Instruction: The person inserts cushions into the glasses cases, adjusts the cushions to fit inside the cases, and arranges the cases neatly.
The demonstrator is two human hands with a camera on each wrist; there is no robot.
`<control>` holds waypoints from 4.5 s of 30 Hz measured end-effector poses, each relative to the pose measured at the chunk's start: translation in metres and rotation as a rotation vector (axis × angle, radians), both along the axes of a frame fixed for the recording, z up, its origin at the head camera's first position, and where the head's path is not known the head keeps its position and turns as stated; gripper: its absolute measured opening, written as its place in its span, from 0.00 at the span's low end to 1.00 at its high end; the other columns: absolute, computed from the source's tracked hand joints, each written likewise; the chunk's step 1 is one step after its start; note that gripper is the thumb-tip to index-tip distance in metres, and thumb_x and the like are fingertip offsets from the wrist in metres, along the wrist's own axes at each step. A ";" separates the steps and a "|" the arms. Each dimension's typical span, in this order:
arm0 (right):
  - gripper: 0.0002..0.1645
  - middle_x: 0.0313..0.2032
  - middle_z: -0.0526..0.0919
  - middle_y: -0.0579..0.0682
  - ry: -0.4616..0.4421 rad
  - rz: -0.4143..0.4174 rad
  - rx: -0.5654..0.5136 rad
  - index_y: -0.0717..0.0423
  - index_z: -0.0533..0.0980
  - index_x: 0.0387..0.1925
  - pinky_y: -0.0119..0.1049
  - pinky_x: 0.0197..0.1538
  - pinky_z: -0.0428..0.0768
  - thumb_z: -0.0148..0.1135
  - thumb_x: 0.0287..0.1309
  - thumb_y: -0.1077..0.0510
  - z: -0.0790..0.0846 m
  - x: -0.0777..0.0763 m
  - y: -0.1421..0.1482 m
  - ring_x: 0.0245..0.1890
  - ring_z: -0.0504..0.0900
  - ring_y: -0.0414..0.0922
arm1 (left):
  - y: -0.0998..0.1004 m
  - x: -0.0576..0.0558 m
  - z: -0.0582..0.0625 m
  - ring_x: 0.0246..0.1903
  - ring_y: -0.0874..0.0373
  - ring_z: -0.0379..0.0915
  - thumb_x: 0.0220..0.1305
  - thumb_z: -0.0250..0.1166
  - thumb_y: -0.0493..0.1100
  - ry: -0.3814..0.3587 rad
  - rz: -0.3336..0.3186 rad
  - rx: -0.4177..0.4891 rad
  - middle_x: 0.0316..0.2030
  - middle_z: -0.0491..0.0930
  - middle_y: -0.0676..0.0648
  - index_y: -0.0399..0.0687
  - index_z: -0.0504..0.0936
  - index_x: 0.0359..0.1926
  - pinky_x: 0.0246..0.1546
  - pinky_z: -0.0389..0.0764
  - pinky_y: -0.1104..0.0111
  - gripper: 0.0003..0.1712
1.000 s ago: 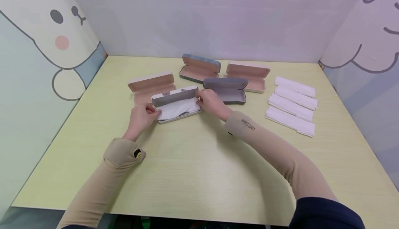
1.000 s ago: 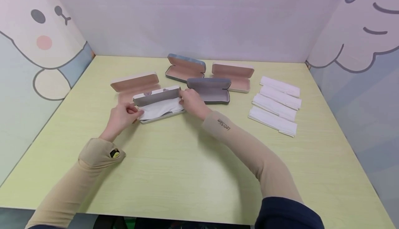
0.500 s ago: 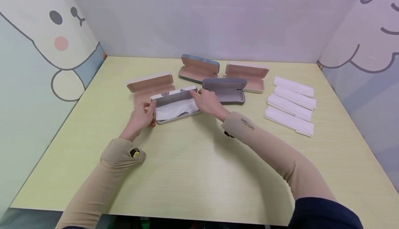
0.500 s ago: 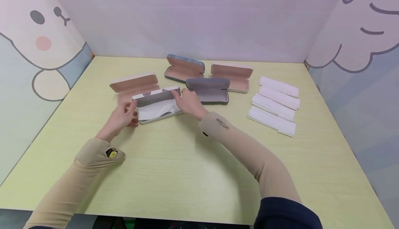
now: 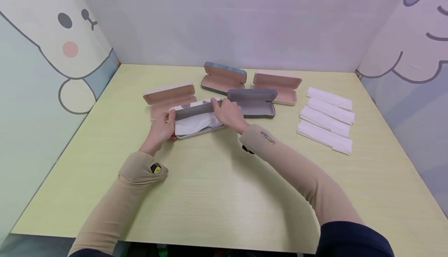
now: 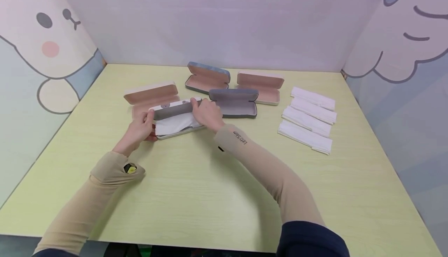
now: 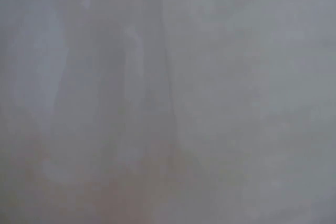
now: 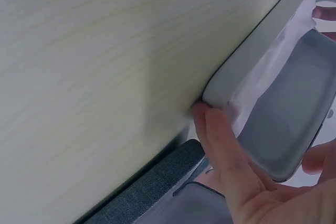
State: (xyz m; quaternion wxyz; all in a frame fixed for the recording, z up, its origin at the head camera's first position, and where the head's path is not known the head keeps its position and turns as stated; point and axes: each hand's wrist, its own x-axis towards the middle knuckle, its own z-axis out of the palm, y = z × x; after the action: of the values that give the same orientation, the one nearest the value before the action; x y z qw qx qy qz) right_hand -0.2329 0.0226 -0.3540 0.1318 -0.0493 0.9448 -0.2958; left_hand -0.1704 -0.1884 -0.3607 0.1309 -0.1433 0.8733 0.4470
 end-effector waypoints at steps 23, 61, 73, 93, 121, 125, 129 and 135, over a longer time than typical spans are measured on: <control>0.27 0.30 0.70 0.52 -0.216 0.052 -0.202 0.58 0.69 0.41 0.41 0.45 0.82 0.42 0.68 0.38 0.010 0.002 0.016 0.35 0.81 0.51 | 0.002 0.007 0.009 0.38 0.58 0.69 0.75 0.30 0.53 -0.063 -0.105 0.163 0.44 0.67 0.42 0.28 0.56 0.64 0.36 0.80 0.73 0.33; 0.30 0.09 0.53 0.42 -0.169 0.063 -0.240 0.52 0.56 0.11 0.30 0.19 0.57 0.58 0.64 0.52 -0.002 0.016 0.022 0.11 0.51 0.38 | 0.009 0.016 0.001 0.45 0.54 0.64 0.72 0.42 0.36 -0.025 -0.080 0.072 0.55 0.64 0.34 0.29 0.54 0.68 0.40 0.74 0.73 0.27; 0.25 0.09 0.61 0.43 -0.030 0.089 -0.102 0.52 0.66 0.10 0.28 0.21 0.61 0.64 0.58 0.53 -0.007 0.024 0.022 0.14 0.61 0.38 | 0.012 0.020 -0.002 0.55 0.44 0.65 0.62 0.52 0.30 0.027 -0.048 -0.075 0.61 0.65 0.29 0.27 0.58 0.65 0.56 0.71 0.58 0.30; 0.15 0.26 0.76 0.49 0.150 0.274 0.234 0.60 0.76 0.29 0.37 0.34 0.71 0.68 0.52 0.52 -0.007 0.025 -0.004 0.27 0.70 0.44 | -0.008 0.028 -0.006 0.60 0.42 0.65 0.54 0.61 0.28 0.032 0.014 0.030 0.61 0.66 0.27 0.25 0.59 0.64 0.62 0.70 0.58 0.36; 0.14 0.26 0.75 0.47 0.066 0.334 0.086 0.61 0.76 0.36 0.24 0.22 0.63 0.67 0.55 0.55 -0.011 0.044 -0.073 0.24 0.67 0.39 | -0.081 0.062 -0.005 0.62 0.42 0.59 0.58 0.64 0.34 -0.071 0.084 -0.023 0.67 0.59 0.29 0.30 0.52 0.70 0.61 0.66 0.57 0.43; 0.13 0.25 0.73 0.47 0.058 0.330 0.058 0.62 0.76 0.35 0.24 0.21 0.63 0.65 0.56 0.55 -0.013 0.046 -0.069 0.22 0.66 0.38 | -0.078 0.062 -0.005 0.51 0.52 0.70 0.57 0.64 0.34 -0.057 0.062 -0.055 0.66 0.61 0.28 0.29 0.53 0.69 0.46 0.71 0.76 0.43; 0.14 0.27 0.73 0.48 0.042 0.311 0.019 0.63 0.77 0.36 0.24 0.22 0.63 0.65 0.57 0.54 -0.013 0.048 -0.062 0.22 0.66 0.39 | -0.072 0.062 0.000 0.47 0.52 0.73 0.58 0.64 0.35 -0.057 0.024 -0.106 0.66 0.58 0.27 0.27 0.51 0.69 0.37 0.73 0.81 0.43; 0.15 0.23 0.68 0.46 0.037 0.322 0.042 0.61 0.74 0.32 0.26 0.24 0.64 0.64 0.57 0.53 0.000 0.045 -0.043 0.23 0.67 0.39 | -0.057 0.062 0.017 0.63 0.27 0.53 0.57 0.62 0.37 0.140 0.028 -0.343 0.64 0.53 0.20 0.23 0.51 0.67 0.63 0.59 0.41 0.43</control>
State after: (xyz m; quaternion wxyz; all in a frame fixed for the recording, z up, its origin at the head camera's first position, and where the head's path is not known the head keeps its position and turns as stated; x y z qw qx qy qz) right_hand -0.1874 -0.0200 -0.3538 0.1613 -0.2025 0.9330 -0.2500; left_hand -0.1086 -0.2453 -0.3442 0.0370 -0.1441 0.9416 0.3022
